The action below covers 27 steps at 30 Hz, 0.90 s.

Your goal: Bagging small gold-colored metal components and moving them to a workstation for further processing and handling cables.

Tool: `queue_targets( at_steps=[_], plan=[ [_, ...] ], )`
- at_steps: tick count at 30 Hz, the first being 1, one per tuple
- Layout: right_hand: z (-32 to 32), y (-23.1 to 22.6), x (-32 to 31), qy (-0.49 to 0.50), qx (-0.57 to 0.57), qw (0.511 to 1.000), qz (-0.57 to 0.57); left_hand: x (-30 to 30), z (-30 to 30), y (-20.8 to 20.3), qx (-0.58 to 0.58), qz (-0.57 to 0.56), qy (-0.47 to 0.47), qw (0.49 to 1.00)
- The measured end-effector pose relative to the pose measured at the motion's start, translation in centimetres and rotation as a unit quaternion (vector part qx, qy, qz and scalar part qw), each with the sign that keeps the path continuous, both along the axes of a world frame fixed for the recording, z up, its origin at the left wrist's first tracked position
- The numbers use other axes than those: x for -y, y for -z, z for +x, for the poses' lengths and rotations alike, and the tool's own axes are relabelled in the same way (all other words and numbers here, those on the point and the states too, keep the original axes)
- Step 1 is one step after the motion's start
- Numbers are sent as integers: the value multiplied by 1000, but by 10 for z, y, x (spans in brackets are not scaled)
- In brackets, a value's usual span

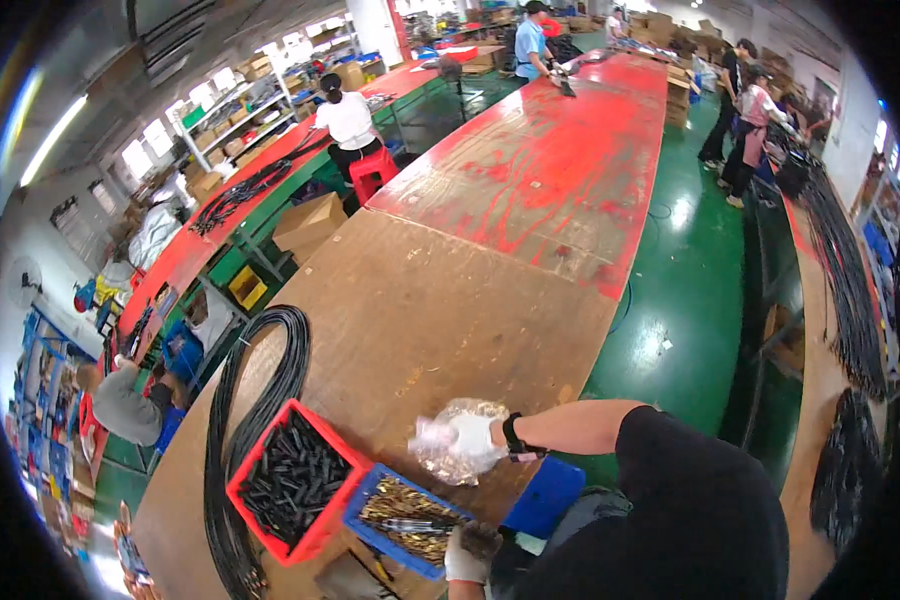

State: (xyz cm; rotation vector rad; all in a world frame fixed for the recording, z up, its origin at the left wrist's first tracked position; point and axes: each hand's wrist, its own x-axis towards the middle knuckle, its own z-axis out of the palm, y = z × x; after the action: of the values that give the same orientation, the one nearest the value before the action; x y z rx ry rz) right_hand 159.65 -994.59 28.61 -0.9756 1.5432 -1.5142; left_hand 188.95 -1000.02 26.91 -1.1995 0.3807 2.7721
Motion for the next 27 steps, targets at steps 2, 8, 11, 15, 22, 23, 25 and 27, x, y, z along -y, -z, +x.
queue_targets(
  at_steps=[2, 8, 11, 15, 22, 23, 25, 27],
  plan=[
    [-24, -19, 30, 70, 35, 975, 206, 32, 7, -15, 15, -87, 38, 995],
    [-10, -70, 54, 44, -156, 949, 271, 85, -49, -35, -42, -231, 100, 967],
    [1, -69, 44, 34, -253, 913, 318, 83, -87, -44, -37, -403, 115, 907],
    [19, -67, 25, 26, -291, 901, 320, 75, -140, -99, -45, -489, 77, 868],
    [-8, -97, 4, 18, -9, 970, 243, 84, -177, -40, -32, -413, 66, 908],
    [-19, -75, -9, 26, -66, 968, 241, 78, -178, -45, -29, -426, 61, 902],
    [-32, -59, -14, 34, -110, 966, 231, 73, -181, -51, -24, -446, 52, 893],
    [-20, -83, -6, 47, -132, 959, 246, 73, -179, -52, 11, -446, 17, 895]
  ],
)
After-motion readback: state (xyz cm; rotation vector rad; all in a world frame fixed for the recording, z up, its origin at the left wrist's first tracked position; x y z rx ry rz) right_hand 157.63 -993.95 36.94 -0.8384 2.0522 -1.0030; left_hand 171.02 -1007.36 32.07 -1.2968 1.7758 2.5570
